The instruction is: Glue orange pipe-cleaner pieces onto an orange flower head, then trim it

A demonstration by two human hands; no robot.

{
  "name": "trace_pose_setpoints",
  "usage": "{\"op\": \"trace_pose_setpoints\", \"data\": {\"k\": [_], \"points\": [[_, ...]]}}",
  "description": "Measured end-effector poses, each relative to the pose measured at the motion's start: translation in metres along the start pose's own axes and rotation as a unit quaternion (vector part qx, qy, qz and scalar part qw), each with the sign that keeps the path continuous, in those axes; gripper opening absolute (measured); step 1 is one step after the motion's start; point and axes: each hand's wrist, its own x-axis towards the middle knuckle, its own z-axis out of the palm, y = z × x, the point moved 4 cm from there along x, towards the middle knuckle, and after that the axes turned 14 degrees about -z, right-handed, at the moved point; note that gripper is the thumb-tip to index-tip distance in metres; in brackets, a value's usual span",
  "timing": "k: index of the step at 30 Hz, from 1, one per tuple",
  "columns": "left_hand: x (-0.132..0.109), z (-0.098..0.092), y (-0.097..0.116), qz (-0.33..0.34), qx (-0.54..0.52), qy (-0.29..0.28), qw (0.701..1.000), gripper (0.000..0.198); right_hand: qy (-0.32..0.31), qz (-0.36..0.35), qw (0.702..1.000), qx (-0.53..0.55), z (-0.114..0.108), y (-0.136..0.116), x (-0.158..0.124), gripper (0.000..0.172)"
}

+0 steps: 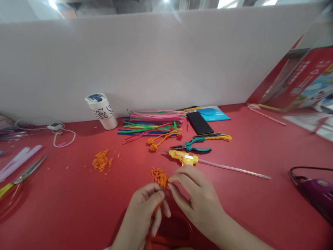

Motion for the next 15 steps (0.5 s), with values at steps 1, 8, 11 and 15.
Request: {"op": "trace_pose_setpoints", "data": {"k": [1,8,11,15], "points": [[0.0,0.0,0.0,0.0,0.002,0.004,1.0,0.02,0.0,0.0,1.0,-0.001,0.0,0.0,0.0,0.012],[0.003,-0.005,0.0,0.027,-0.062,0.007,0.998,0.014,0.017,0.034,0.999,-0.012,-0.014,0.007,0.002,0.01],[0.003,-0.007,0.003,0.031,-0.106,-0.007,0.994,0.014,-0.092,0.146,0.971,-0.165,-0.016,0.03,0.002,0.023],[-0.002,-0.01,0.008,0.045,-0.12,0.024,0.991,0.013,-0.255,0.277,0.886,-0.271,-0.008,0.061,-0.007,0.027]]}}
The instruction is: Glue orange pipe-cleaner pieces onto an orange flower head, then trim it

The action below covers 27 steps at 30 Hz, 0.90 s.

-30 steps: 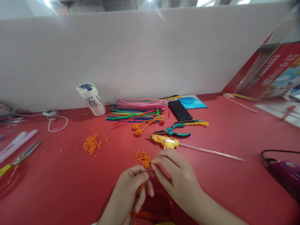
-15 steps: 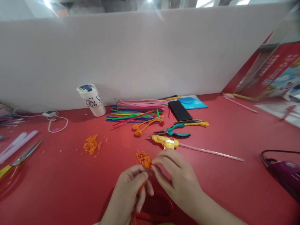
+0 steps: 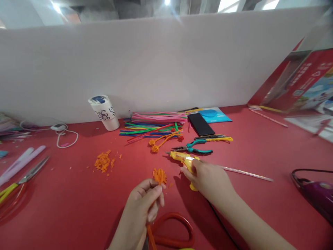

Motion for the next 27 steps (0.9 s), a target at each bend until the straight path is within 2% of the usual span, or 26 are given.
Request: {"op": "trace_pose_setpoints", "data": {"k": [4,9,12,15,18,20,21,22,25,26,27], "points": [[-0.003,0.0,0.003,0.008,-0.005,0.005,1.0,0.014,-0.009,0.021,1.0,0.013,0.009,0.006,0.005,0.027],[-0.001,-0.001,0.003,-0.016,-0.061,-0.023,0.998,0.016,-0.017,0.047,0.997,0.064,0.012,0.016,0.006,0.025],[0.001,-0.002,0.003,-0.033,-0.111,-0.059,0.991,0.015,-0.004,0.051,0.989,0.141,0.015,0.02,0.008,0.032],[0.002,-0.003,0.003,-0.057,-0.167,-0.104,0.979,0.012,0.029,0.05,0.963,0.264,0.015,0.02,0.01,0.028],[0.003,-0.005,0.004,-0.069,-0.204,-0.132,0.968,0.012,0.057,0.051,0.912,0.404,0.009,0.016,0.009,0.034],[0.004,-0.006,0.006,-0.065,-0.207,-0.13,0.967,0.013,0.052,0.049,0.876,0.477,0.005,0.011,0.006,0.04],[0.005,-0.007,0.006,-0.061,-0.206,-0.125,0.969,0.013,0.039,0.051,0.847,0.527,0.004,0.007,0.003,0.038],[0.005,-0.008,0.007,-0.058,-0.205,-0.118,0.97,0.012,0.021,0.057,0.808,0.586,0.003,0.003,0.0,0.035],[0.007,-0.01,0.007,-0.051,-0.205,-0.104,0.972,0.011,-0.042,0.066,0.639,0.765,0.004,-0.015,-0.011,0.023],[0.008,-0.01,0.007,-0.05,-0.204,-0.098,0.973,0.012,-0.053,0.064,0.607,0.79,0.003,-0.02,-0.015,0.021],[0.008,-0.011,0.006,-0.049,-0.205,-0.091,0.973,0.013,-0.058,0.06,0.608,0.79,0.002,-0.023,-0.018,0.02]]}}
